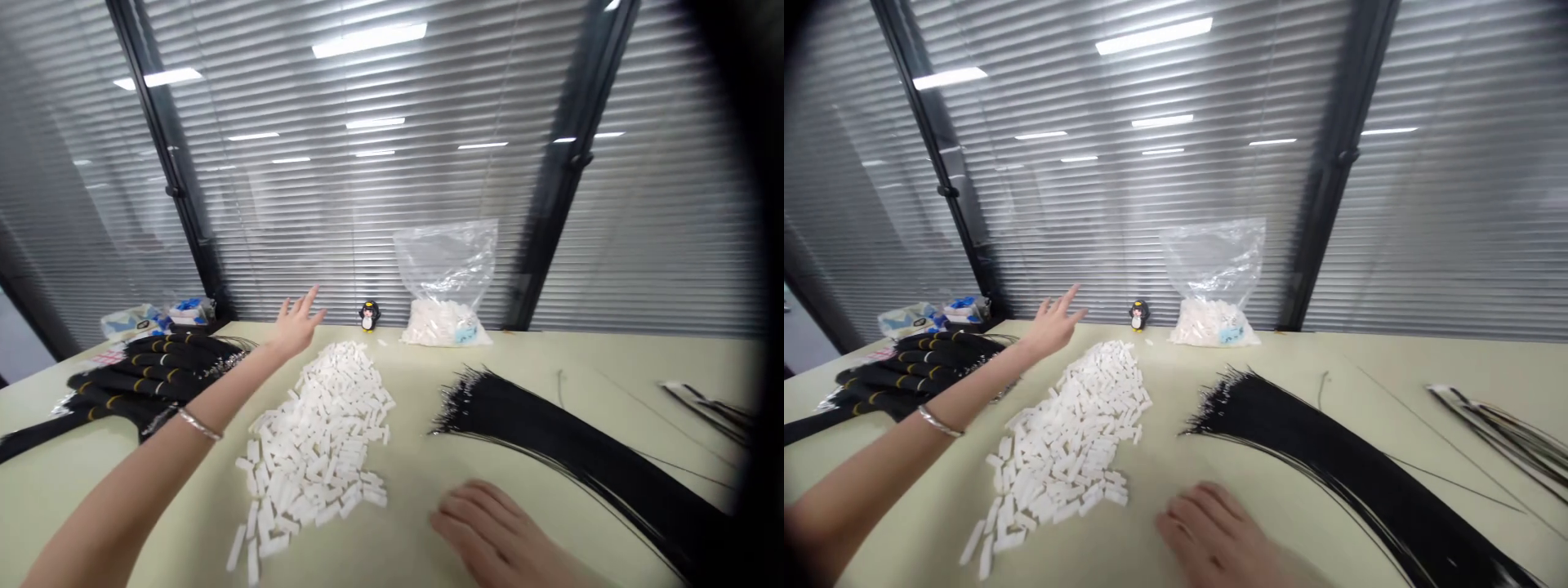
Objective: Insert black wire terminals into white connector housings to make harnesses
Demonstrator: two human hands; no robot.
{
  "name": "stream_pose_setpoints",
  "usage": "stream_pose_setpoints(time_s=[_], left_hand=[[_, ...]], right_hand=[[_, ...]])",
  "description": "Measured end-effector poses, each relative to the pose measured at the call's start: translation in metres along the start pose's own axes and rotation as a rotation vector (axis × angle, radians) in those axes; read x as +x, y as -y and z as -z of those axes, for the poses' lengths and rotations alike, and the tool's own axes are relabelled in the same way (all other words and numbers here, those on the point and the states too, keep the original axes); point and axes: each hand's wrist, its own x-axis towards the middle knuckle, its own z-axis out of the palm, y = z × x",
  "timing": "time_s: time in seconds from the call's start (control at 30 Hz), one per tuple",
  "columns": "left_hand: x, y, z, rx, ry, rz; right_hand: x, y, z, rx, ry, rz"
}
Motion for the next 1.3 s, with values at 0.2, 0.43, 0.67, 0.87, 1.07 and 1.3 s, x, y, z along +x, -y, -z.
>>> stream_pose_setpoints(time_s=[0.2, 0.43, 0.67, 0.87, 1.07, 1.3], left_hand=[[0.020, -0.121, 0.007, -0.155, -0.096, -0.143], [0.001, -0.207, 0.015, -0.272, -0.067, -0.380], [-0.035, -0.198, 0.021, -0.426, 0.067, -0.467], [-0.059, -0.159, -0.016, -0.446, 0.258, -0.370], [-0.071, -0.141, -0.024, -0.529, 0.278, -0.329], [-0.083, -0.151, -0.024, -0.707, 0.281, -0.280]], right_hand=[[0.092, 0.049, -0.005, -0.238, -0.147, 0.217], [0.127, 0.050, -0.036, -0.231, -0.143, 0.338], [0.092, 0.005, -0.035, -0.232, -0.053, 0.182], [0.035, -0.047, -0.041, -0.204, 0.050, -0.245], [-0.012, -0.087, -0.056, -0.164, 0.147, -0.527], [-0.011, -0.099, -0.067, 0.000, 0.153, -0.621]])
